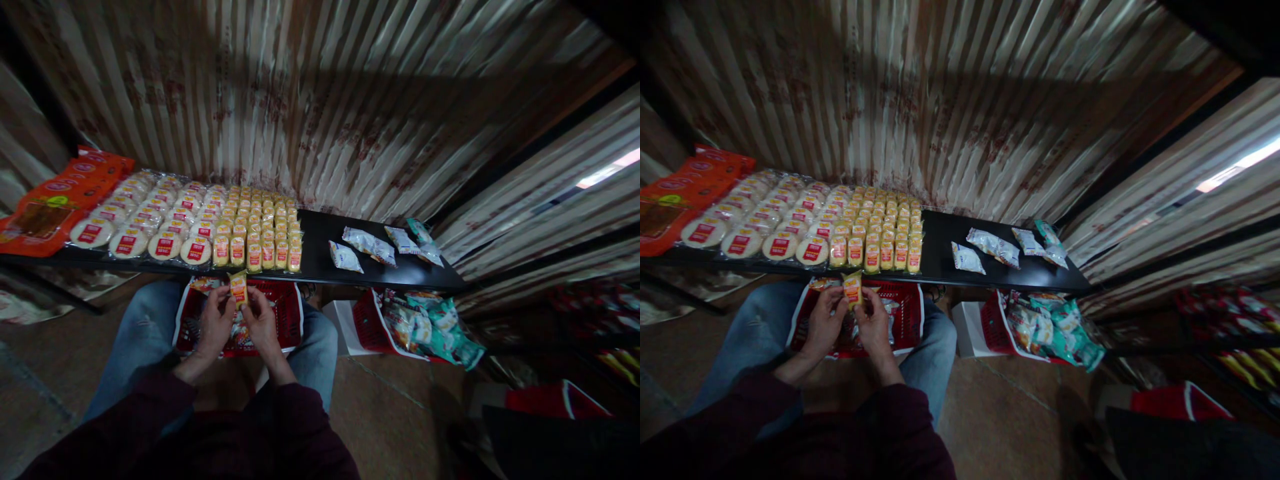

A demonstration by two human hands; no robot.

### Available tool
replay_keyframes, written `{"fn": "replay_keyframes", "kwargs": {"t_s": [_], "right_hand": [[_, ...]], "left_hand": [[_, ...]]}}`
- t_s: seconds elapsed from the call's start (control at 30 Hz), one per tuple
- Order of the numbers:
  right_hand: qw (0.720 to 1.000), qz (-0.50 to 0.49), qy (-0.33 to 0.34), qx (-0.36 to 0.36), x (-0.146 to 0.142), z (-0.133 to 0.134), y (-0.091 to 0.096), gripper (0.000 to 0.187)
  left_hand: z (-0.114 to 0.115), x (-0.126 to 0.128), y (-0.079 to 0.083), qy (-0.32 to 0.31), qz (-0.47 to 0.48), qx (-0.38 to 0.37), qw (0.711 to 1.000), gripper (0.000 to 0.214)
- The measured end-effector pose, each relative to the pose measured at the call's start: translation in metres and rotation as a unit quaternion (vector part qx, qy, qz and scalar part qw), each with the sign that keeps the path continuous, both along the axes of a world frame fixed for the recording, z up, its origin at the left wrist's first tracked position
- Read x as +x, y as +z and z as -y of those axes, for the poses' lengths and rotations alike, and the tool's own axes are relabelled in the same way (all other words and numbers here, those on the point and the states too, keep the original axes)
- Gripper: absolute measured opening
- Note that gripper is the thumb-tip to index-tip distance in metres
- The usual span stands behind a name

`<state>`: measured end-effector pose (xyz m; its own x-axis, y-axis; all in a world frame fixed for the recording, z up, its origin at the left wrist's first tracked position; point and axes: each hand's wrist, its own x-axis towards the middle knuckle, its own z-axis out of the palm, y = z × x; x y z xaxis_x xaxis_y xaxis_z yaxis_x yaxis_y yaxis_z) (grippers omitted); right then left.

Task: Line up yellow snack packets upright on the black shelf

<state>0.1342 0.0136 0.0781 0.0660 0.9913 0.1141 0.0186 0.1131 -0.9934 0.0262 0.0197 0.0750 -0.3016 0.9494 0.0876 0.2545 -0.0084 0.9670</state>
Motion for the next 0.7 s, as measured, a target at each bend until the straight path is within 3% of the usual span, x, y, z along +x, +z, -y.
{"fn": "replay_keyframes", "kwargs": {"t_s": [0.27, 0.43, 0.7], "right_hand": [[1.0, 0.006, -0.018, 0.021, -0.009, -0.01, 0.003, 0.034], [0.998, 0.045, -0.038, 0.027, -0.014, -0.011, 0.005, 0.033], [0.989, 0.124, -0.05, 0.058, -0.015, -0.014, 0.011, 0.034]], "left_hand": [[-0.009, -0.003, 0.011, 0.01, 0.008, 0.022, 1.0, 0.026], [-0.011, -0.002, 0.011, -0.005, 0.015, 0.007, 1.0, 0.035], [-0.017, 0.003, 0.024, 0.023, -0.043, -0.037, 0.998, 0.043]]}}
